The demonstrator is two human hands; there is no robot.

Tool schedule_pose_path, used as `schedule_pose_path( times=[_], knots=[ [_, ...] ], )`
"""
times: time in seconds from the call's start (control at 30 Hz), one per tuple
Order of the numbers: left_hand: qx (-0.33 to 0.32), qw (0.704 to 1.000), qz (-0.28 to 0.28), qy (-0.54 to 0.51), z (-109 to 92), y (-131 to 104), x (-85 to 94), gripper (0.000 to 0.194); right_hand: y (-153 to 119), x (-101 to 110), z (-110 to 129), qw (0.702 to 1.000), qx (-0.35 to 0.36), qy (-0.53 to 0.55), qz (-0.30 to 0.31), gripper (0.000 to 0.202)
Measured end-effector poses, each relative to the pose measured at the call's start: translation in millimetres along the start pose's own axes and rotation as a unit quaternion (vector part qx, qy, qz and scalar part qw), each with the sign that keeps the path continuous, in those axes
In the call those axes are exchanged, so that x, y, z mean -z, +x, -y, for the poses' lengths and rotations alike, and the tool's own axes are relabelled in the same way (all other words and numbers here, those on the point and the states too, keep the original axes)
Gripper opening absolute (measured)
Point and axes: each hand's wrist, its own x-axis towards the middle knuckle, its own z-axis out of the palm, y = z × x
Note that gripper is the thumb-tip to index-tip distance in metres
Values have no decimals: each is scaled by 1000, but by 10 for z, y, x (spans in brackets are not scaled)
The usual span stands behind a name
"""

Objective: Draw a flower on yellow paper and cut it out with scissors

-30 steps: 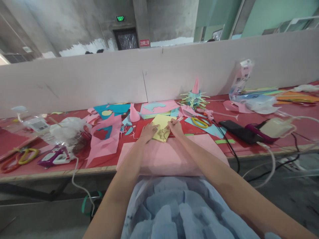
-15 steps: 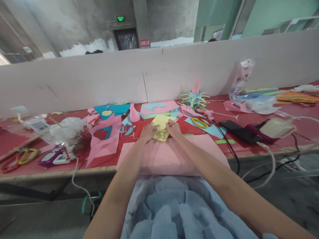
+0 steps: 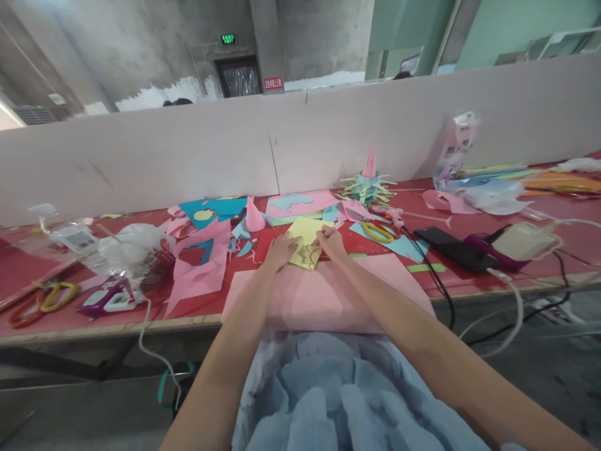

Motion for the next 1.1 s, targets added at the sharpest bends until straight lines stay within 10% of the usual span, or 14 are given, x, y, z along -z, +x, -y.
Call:
schedule_pose_path(
  times=[1.1],
  knots=[
    [-16,1000,-2,5,-41,-22,33,40,-16,-23,-37,996,26,-48,65,24]
  ],
)
